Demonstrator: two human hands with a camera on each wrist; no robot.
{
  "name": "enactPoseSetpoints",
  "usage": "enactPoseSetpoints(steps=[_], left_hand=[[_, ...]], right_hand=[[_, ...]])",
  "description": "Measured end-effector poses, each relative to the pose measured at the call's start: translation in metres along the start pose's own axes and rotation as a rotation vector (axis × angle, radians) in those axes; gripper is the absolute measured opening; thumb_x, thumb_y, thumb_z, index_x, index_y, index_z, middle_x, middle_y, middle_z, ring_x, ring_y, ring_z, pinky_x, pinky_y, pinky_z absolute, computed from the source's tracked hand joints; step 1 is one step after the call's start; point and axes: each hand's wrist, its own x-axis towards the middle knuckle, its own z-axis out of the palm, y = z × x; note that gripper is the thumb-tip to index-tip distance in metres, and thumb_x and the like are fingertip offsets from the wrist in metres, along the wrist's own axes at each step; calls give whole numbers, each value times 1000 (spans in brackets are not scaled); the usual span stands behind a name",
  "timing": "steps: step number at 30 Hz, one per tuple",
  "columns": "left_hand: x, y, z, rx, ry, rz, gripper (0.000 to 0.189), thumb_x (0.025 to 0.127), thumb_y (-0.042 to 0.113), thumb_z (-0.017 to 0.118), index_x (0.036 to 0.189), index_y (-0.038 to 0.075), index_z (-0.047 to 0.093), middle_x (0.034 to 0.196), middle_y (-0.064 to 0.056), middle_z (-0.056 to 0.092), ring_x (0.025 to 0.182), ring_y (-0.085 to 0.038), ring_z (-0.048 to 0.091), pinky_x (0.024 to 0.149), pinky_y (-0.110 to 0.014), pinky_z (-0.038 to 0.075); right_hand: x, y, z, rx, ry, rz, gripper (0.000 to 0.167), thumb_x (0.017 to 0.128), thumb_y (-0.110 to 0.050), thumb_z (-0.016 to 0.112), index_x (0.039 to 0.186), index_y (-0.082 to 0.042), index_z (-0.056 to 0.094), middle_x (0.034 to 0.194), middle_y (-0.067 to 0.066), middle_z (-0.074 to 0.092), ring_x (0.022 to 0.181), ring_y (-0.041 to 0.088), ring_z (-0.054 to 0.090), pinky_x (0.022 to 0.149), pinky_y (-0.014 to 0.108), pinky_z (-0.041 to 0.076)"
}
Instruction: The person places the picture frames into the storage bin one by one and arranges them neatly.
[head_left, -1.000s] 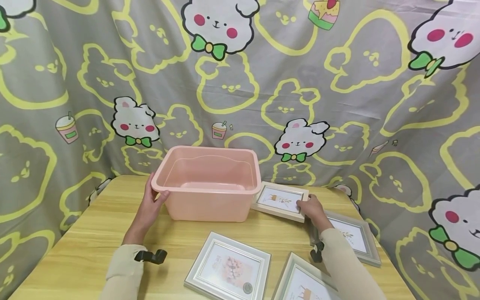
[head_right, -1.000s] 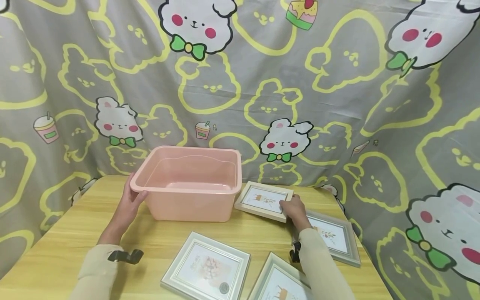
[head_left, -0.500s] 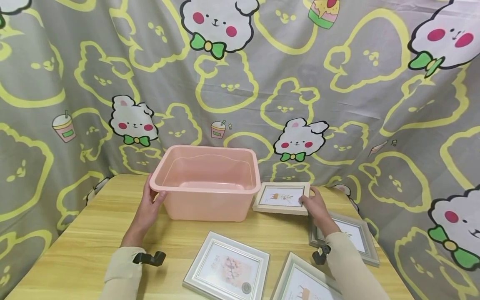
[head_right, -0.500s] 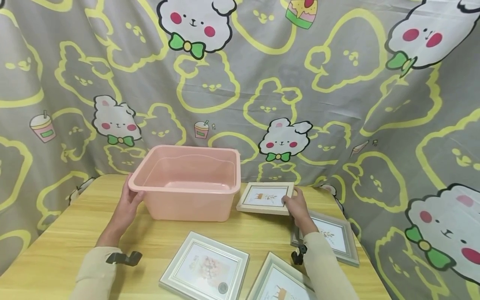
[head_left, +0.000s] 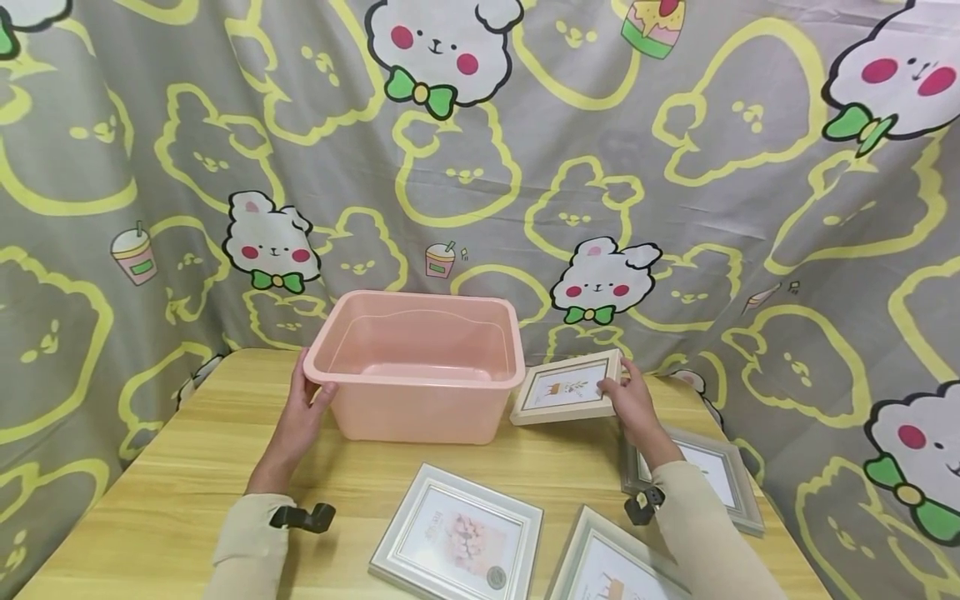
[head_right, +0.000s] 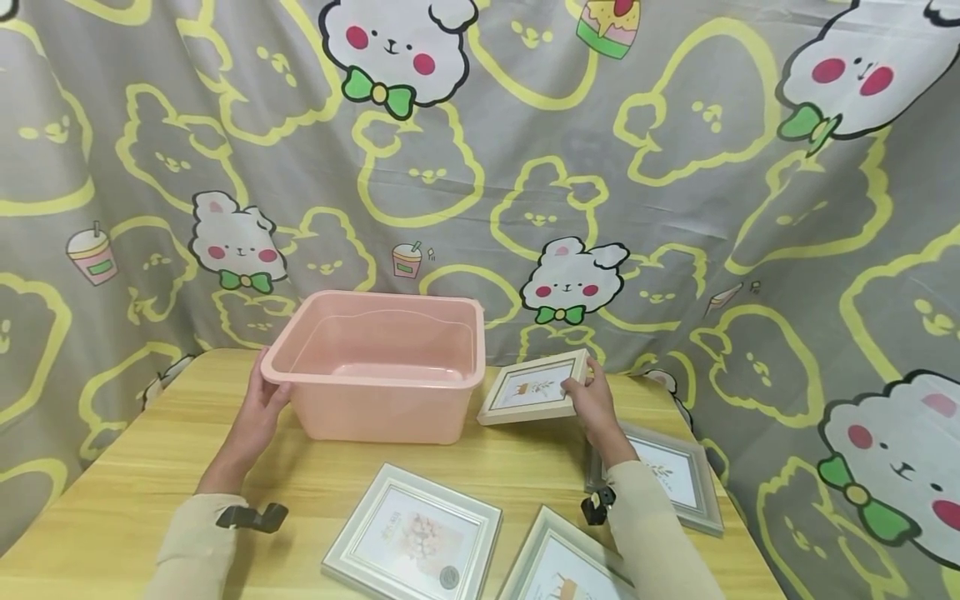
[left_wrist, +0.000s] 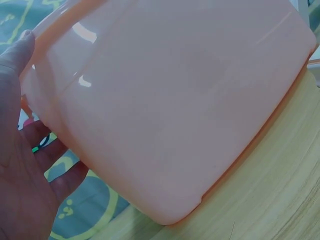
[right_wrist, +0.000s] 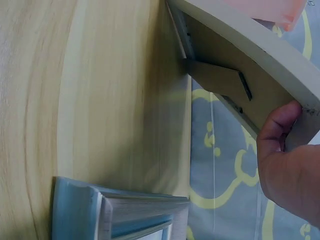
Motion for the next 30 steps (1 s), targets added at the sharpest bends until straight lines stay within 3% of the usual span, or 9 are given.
enactPoseSetpoints(steps=[8, 15, 22, 30], left_hand=[[1, -2, 2, -26, 9, 13, 78, 103, 18, 46, 155, 26, -11, 161, -18, 12, 146, -39, 15, 93, 0, 31], [2, -2, 1, -7, 9, 19, 77, 103, 20, 46, 155, 29, -10, 161, -18, 14, 146, -39, 16, 93, 0, 31], [1, -3, 1, 6, 11, 13, 77, 103, 20, 45, 155, 27, -10, 161, -18, 13, 146, -39, 16, 92, 0, 30], [0, -4, 0, 12, 15, -2, 76, 103, 22, 45, 156, 26, -10, 161, -17, 13, 146, -37, 18, 92, 0, 30]], right_hand=[[1, -5, 2, -32, 37, -14, 79, 92, -15, 54, 157, -14, 9, 109, 11, 46, 80, 10, 54, 69, 19, 48], [-2, -13, 1, 15, 2, -14, 80, 92, -14, 53, 157, -17, 8, 116, 13, 47, 83, 12, 57, 70, 20, 52], [-4, -18, 1, 58, -15, -31, 80, 89, -12, 53, 157, -15, 11, 109, 11, 45, 79, 12, 58, 66, 25, 55], [-7, -25, 4, 35, -19, -29, 76, 92, -14, 53, 157, -19, 12, 128, 21, 43, 98, 21, 57, 72, 22, 54]])
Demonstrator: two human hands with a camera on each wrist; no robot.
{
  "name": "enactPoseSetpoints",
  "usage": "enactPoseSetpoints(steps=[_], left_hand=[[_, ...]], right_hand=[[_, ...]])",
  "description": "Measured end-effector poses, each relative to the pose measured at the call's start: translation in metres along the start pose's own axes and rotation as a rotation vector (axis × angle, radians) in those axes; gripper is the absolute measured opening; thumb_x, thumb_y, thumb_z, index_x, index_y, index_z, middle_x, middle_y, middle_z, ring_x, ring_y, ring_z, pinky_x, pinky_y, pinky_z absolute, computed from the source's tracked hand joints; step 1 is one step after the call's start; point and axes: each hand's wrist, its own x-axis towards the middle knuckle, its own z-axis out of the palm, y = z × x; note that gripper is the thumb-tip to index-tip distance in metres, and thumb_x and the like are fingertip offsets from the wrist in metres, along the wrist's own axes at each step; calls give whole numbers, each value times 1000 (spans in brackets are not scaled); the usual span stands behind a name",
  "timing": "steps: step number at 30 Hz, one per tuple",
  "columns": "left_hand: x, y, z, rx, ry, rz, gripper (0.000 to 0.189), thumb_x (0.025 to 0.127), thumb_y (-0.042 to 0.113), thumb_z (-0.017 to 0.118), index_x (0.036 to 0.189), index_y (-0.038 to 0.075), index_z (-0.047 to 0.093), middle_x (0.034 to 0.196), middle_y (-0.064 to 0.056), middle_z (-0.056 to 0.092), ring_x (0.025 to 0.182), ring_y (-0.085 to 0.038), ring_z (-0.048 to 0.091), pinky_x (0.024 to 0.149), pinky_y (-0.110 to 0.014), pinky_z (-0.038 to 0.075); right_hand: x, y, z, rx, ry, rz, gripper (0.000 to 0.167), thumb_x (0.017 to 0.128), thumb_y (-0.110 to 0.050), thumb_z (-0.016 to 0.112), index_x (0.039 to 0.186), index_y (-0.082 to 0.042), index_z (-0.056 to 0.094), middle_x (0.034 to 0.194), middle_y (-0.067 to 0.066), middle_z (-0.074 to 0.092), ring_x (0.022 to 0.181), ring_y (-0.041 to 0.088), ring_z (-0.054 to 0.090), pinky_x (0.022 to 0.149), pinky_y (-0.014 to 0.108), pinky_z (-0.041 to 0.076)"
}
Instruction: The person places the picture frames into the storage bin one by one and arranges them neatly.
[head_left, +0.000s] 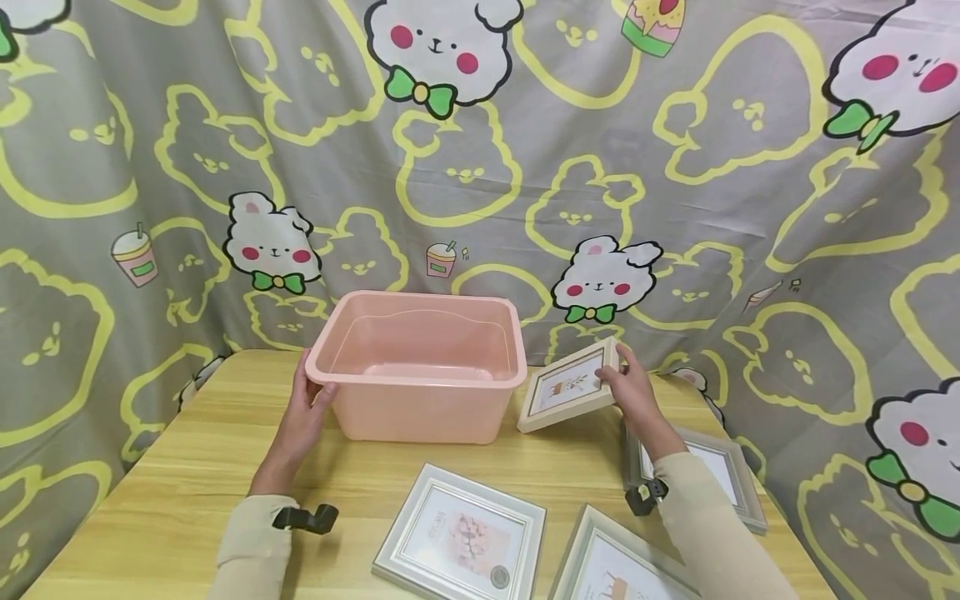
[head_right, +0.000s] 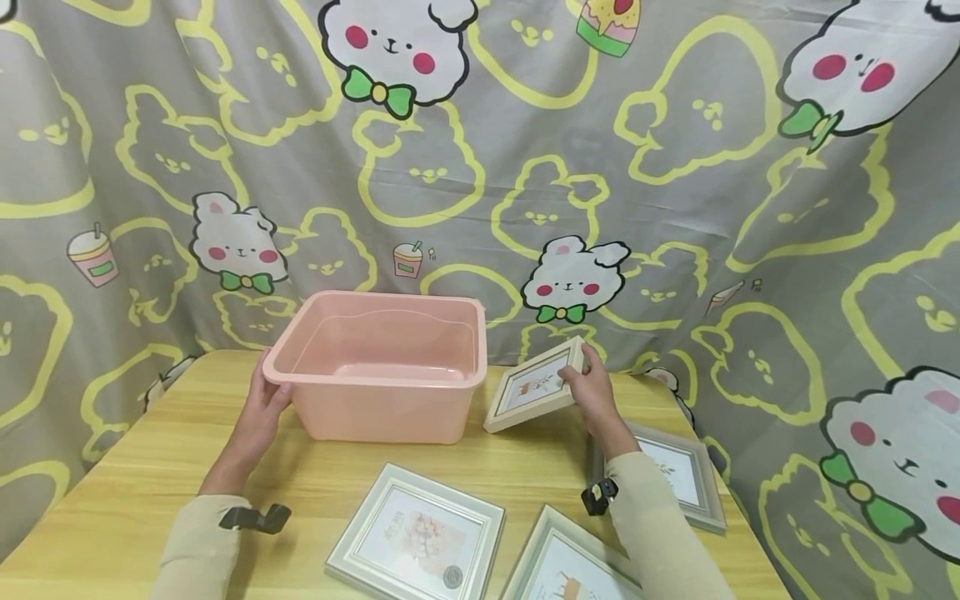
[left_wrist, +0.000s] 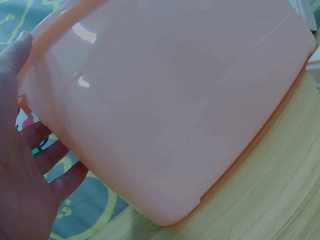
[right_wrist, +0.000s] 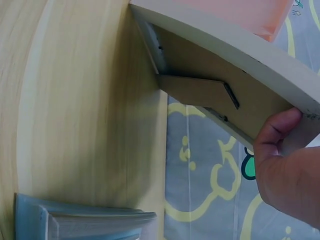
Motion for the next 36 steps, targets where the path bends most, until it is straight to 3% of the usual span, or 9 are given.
enactPoseSetpoints(steps=[6, 15, 21, 28, 36], left_hand=[[-1, 0, 0, -20, -6, 0, 74, 104, 21, 43, 155, 28, -10, 162, -16, 12, 147, -36, 15, 93, 0, 30], [-2, -2, 0, -22, 3, 3, 73, 104, 22, 42, 155, 28, -9, 161, -17, 12, 146, -38, 16, 93, 0, 30], [0, -3, 0, -13, -12, 38, 71, 104, 21, 41, 155, 30, -8, 161, -17, 12, 145, -37, 17, 94, -1, 30], [1, 0, 0, -10, -13, 44, 70, 105, 22, 40, 155, 30, -7, 161, -16, 13, 145, -37, 17, 93, -1, 31], [0, 1, 2, -20, -4, 43, 71, 104, 19, 41, 156, 28, -7, 160, -18, 14, 144, -39, 19, 92, -1, 32]], right_hand=[[-2, -7, -1, -2, -19, -19, 75, 94, -14, 51, 157, -21, 13, 134, 22, 39, 113, 31, 52, 74, 22, 54], [-2, -12, 0, -22, -40, -35, 74, 94, -15, 51, 157, -19, 13, 123, 17, 43, 103, 25, 56, 74, 23, 55], [-3, -15, -1, -20, -43, -34, 74, 93, -14, 51, 157, -19, 13, 120, 15, 44, 98, 20, 57, 73, 22, 55], [-4, -20, 0, -20, -32, -49, 73, 91, -11, 54, 155, -15, 20, 112, 11, 44, 86, 13, 56, 70, 21, 55], [-10, -28, 2, -82, -35, -68, 68, 89, -11, 55, 152, -15, 29, 112, 13, 48, 92, 20, 58, 71, 27, 56]])
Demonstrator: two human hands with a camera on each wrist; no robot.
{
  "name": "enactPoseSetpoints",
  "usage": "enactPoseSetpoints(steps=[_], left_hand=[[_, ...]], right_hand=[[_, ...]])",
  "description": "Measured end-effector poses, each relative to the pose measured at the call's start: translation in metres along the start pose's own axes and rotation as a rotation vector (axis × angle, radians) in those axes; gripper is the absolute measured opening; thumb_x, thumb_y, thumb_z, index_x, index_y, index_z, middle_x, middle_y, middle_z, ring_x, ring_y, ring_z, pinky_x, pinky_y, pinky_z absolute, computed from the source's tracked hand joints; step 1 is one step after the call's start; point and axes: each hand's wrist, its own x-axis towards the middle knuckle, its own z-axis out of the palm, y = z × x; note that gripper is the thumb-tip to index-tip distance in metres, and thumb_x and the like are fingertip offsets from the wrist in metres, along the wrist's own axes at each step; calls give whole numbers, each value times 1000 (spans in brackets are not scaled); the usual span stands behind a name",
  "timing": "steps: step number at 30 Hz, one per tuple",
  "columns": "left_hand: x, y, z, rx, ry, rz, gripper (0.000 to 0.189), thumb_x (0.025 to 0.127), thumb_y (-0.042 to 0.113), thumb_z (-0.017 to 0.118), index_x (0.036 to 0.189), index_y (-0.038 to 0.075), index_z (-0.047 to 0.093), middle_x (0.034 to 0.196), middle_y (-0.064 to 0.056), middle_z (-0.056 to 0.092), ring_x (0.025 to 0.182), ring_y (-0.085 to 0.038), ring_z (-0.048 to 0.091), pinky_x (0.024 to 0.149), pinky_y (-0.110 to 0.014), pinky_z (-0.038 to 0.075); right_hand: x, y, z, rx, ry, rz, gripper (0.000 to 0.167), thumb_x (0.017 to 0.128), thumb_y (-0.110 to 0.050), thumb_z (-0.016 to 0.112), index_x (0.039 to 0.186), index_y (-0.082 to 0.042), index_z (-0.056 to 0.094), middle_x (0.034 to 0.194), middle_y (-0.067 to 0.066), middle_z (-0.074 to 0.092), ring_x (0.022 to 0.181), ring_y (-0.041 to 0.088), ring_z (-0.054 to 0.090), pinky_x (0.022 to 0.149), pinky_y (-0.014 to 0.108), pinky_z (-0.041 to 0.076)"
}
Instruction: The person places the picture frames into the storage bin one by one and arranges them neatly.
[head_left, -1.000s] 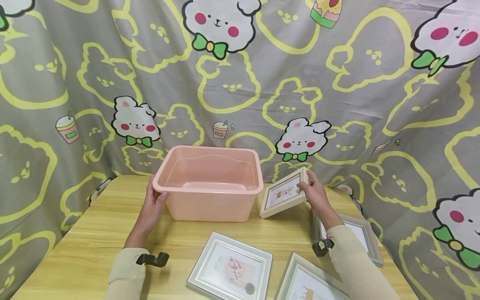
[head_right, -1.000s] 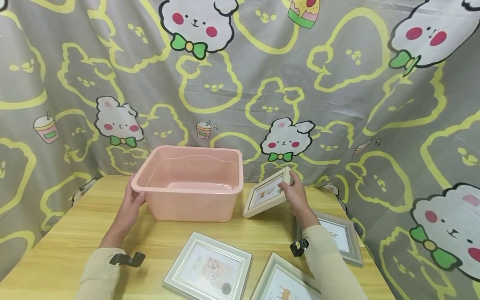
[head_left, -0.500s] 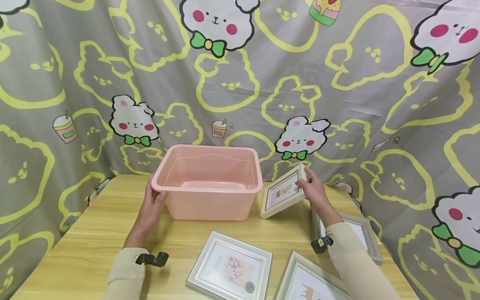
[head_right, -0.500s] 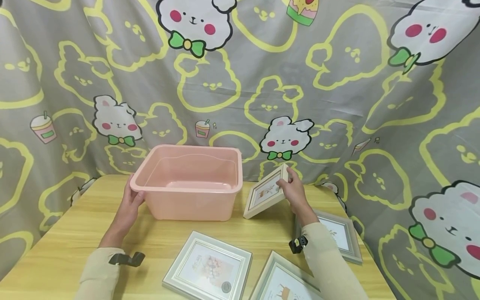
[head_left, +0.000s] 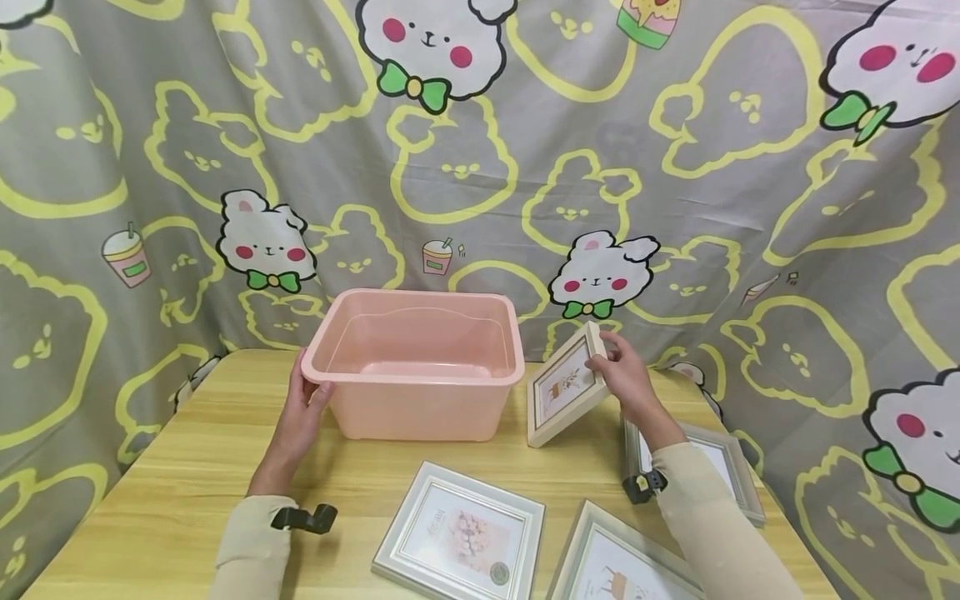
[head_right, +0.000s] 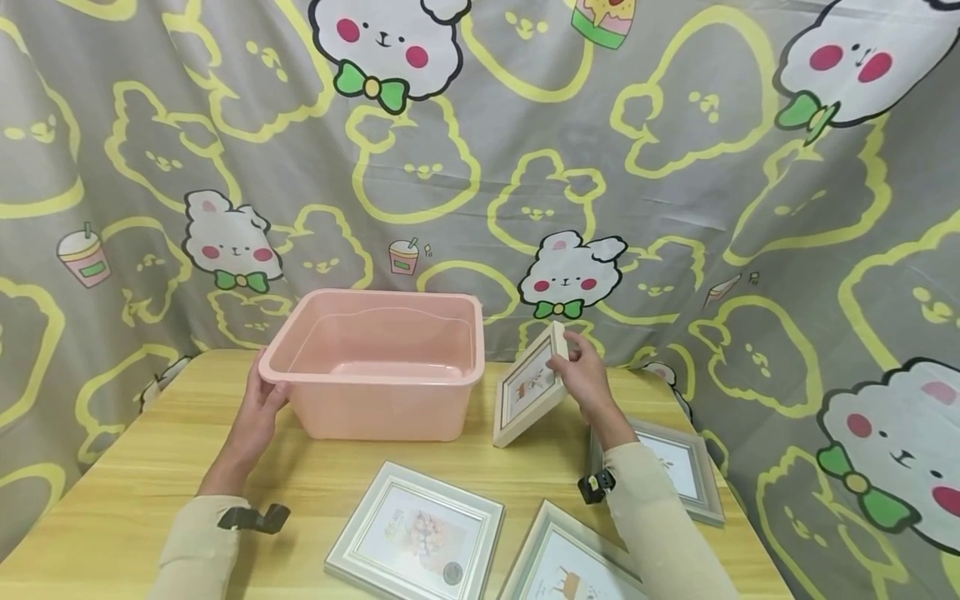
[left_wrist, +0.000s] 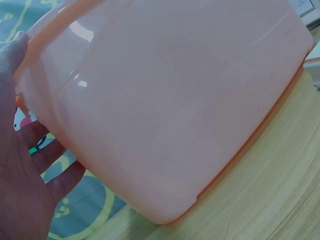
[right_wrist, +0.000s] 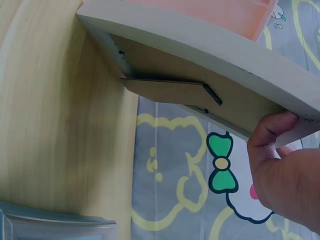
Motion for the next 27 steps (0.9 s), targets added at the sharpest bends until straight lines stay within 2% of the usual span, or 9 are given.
enactPoseSetpoints(steps=[8, 21, 27], left_hand=[[0, -1, 0, 18, 6, 8, 71, 104, 18, 41, 156, 27, -7, 160, -18, 15, 144, -39, 20, 92, -1, 31], [0, -5, -2, 27, 25, 5, 70, 104, 19, 42, 156, 27, -4, 159, -18, 18, 143, -38, 23, 93, -2, 32], [1, -6, -2, 29, 21, 7, 70, 104, 21, 42, 156, 29, -3, 159, -19, 18, 143, -39, 23, 94, -3, 32]], right_hand=[[-4, -8, 0, -41, -4, -12, 69, 90, -13, 55, 153, -15, 28, 117, 16, 49, 99, 26, 58, 74, 28, 56], [-7, -26, -4, -32, -5, -38, 69, 89, -12, 57, 152, -17, 30, 117, 18, 47, 98, 27, 58, 73, 30, 57], [-8, -34, -6, -38, 12, -55, 69, 88, -11, 56, 152, -15, 31, 112, 15, 48, 93, 23, 58, 70, 26, 57]])
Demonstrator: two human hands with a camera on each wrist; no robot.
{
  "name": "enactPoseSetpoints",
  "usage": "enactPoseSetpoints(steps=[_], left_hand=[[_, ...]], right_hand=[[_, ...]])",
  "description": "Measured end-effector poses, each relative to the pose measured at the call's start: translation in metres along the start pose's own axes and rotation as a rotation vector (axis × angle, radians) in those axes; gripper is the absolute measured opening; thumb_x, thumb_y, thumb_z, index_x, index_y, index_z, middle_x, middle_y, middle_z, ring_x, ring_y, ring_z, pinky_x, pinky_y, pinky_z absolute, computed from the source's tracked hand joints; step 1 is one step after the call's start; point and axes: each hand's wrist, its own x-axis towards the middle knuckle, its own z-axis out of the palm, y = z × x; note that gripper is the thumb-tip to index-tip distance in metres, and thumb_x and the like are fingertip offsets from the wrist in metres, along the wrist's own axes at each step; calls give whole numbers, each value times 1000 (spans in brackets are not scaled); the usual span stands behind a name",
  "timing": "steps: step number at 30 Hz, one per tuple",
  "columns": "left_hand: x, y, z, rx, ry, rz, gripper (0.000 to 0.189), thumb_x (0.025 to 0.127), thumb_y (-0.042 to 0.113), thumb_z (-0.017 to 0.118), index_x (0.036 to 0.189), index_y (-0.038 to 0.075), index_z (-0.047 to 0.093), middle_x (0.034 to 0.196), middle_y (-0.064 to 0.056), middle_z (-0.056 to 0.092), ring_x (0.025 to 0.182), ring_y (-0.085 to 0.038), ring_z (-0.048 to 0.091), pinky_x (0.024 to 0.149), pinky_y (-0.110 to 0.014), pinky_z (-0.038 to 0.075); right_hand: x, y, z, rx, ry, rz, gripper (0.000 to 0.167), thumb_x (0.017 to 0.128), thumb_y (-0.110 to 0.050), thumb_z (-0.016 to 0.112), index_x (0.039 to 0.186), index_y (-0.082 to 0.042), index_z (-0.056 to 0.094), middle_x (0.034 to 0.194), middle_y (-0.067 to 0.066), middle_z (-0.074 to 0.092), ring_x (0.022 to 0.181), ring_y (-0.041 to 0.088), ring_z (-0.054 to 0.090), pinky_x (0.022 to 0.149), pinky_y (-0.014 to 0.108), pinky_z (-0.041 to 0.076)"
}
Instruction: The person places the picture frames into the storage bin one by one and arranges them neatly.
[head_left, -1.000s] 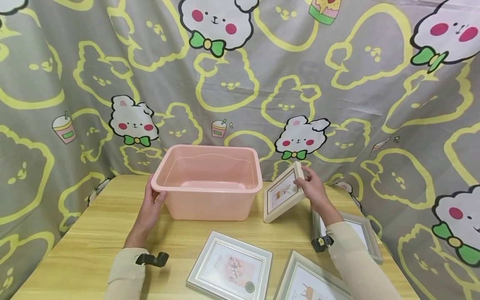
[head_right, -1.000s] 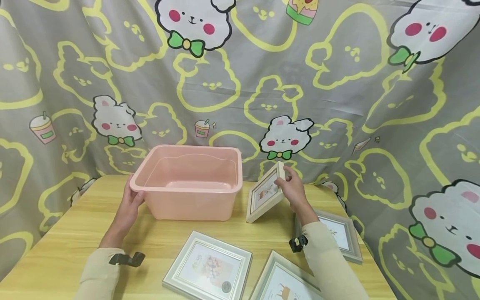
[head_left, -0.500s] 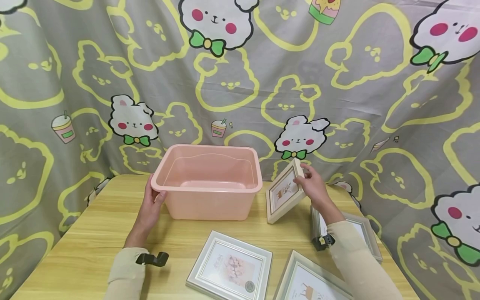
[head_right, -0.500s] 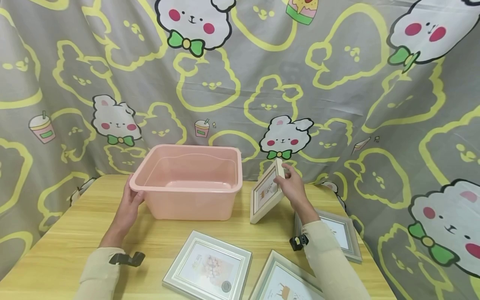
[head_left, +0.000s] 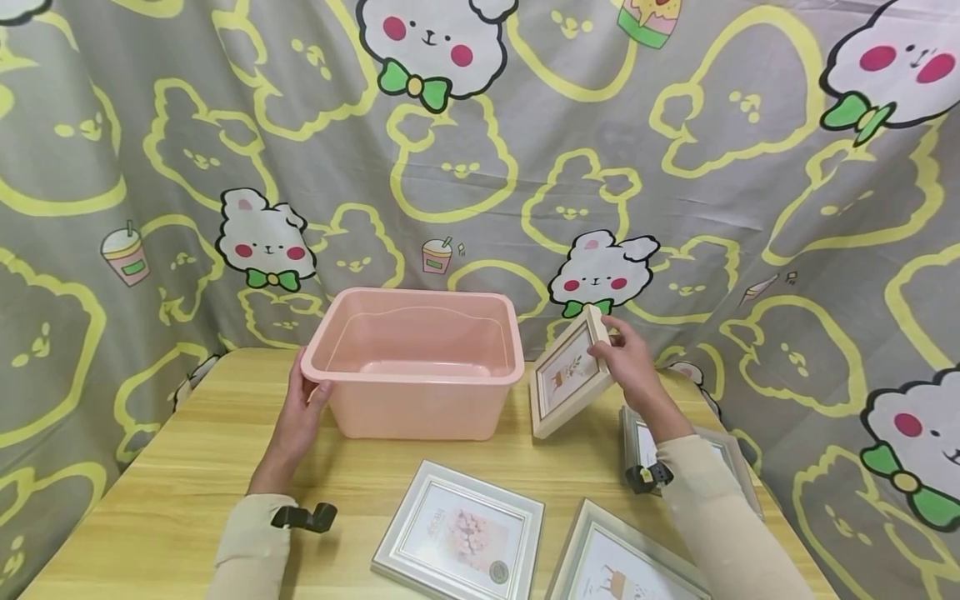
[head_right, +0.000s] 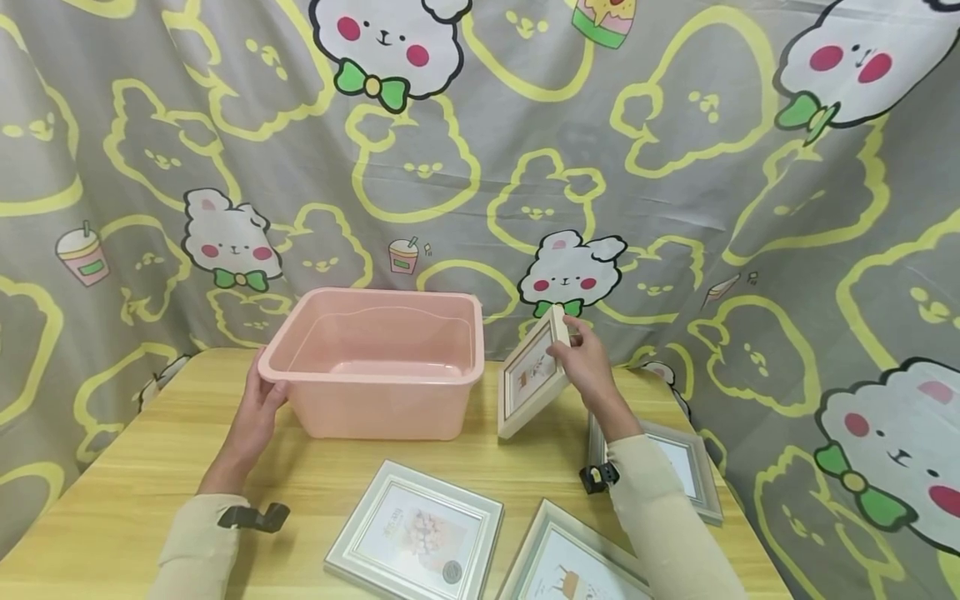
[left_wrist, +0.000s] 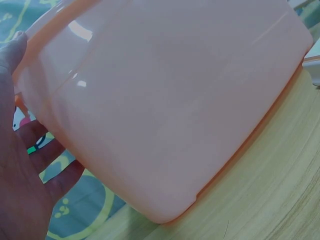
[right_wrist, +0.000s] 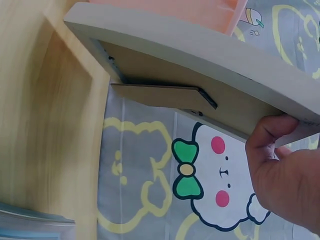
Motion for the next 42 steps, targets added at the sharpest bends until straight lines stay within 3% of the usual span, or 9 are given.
enactPoseSetpoints(steps=[21, 29, 42], left_hand=[[-1, 4, 1, -23, -2, 12, 69, 104, 16, 42, 156, 27, -2, 158, -19, 20, 142, -39, 23, 92, -1, 33], [0, 1, 0, -19, 0, 3, 69, 104, 19, 42, 156, 30, -2, 158, -19, 21, 143, -37, 24, 93, -2, 33], [0, 3, 0, -18, 0, 7, 69, 104, 17, 42, 156, 28, -2, 158, -18, 21, 141, -40, 25, 93, -2, 32]], right_hand=[[-2, -15, -6, 73, 7, -7, 69, 88, -7, 55, 152, -14, 30, 109, 11, 46, 96, 23, 58, 72, 28, 58], [-3, -22, -8, 100, 25, -6, 70, 88, -7, 55, 153, -15, 29, 108, 6, 45, 92, 15, 56, 71, 23, 57], [-5, -30, -11, 143, 24, -37, 68, 90, -10, 55, 153, -16, 28, 107, 5, 46, 91, 14, 57, 70, 23, 57]])
